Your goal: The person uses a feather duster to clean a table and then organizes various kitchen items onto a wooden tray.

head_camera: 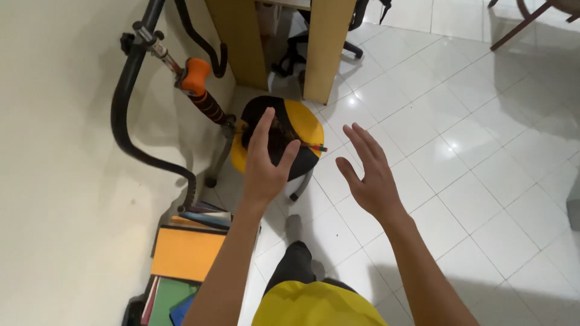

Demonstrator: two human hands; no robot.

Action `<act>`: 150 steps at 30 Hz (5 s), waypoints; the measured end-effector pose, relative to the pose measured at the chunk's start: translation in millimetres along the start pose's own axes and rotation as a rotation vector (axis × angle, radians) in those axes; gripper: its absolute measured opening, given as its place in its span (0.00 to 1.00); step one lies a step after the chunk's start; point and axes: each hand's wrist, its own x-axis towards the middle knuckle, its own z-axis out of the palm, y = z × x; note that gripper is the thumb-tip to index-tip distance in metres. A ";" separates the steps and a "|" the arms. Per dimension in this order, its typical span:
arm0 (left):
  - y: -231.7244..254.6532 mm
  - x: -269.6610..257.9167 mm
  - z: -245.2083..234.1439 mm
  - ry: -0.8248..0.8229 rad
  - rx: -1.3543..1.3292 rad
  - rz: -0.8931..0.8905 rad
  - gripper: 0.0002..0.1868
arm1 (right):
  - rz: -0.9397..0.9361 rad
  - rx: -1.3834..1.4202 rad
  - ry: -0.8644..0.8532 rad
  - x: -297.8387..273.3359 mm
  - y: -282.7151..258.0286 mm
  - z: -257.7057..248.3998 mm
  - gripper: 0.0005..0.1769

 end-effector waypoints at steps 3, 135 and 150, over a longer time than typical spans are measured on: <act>-30.0 34.7 12.4 0.005 0.038 0.005 0.38 | 0.011 -0.015 -0.024 37.7 23.5 21.4 0.32; 376.3 -233.4 745.9 -2.429 -0.387 -0.237 0.22 | 1.147 0.535 2.192 -347.6 325.1 -388.4 0.12; 445.6 -461.8 836.4 -2.696 -0.304 0.183 0.23 | 1.237 0.326 2.359 -560.7 347.5 -431.2 0.11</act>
